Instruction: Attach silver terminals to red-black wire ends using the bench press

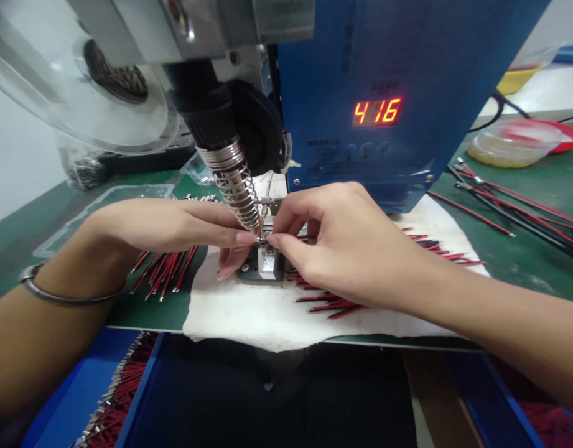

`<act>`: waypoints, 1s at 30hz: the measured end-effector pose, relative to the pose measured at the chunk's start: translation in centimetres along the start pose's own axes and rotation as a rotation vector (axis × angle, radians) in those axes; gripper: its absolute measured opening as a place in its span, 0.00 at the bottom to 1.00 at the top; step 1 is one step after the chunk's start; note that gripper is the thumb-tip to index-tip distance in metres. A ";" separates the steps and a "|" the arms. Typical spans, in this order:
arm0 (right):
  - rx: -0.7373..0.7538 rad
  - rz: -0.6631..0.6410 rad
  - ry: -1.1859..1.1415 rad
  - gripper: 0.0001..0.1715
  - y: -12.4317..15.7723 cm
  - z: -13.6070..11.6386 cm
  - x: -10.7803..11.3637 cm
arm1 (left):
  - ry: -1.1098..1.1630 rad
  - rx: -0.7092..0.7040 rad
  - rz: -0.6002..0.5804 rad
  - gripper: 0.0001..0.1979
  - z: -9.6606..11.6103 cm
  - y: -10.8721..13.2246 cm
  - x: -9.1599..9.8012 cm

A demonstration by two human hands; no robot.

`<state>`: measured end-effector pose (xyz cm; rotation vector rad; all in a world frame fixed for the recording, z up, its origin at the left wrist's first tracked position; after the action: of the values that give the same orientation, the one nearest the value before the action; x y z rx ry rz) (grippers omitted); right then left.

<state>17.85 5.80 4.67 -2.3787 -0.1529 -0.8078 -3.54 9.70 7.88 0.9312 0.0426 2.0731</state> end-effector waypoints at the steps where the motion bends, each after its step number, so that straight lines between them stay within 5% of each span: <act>1: 0.000 -0.001 0.001 0.07 0.0 0.1 0.0 | -0.002 0.002 0.001 0.16 0.0 0.0 0.0; 14: -0.005 0.001 -0.004 0.08 0.1 0.1 0.3 | 0.005 0.011 0.019 0.12 0.1 0.1 0.1; 30: 0.001 -0.004 -0.006 0.06 0.1 0.0 0.1 | 0.031 -0.022 -0.010 0.19 -0.3 0.0 0.2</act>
<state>17.98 5.69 4.72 -2.3806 -0.1605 -0.8023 -3.80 9.89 7.82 0.8839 0.0400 2.0752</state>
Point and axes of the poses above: each hand's wrist, its own y-axis away from the middle knuckle, its own x-axis out of the back of the hand, z = x × y, the point moved 1 cm from there along -y, towards the middle knuckle, and after that the axes turned 13 degrees about z, right-handed, at the moved point
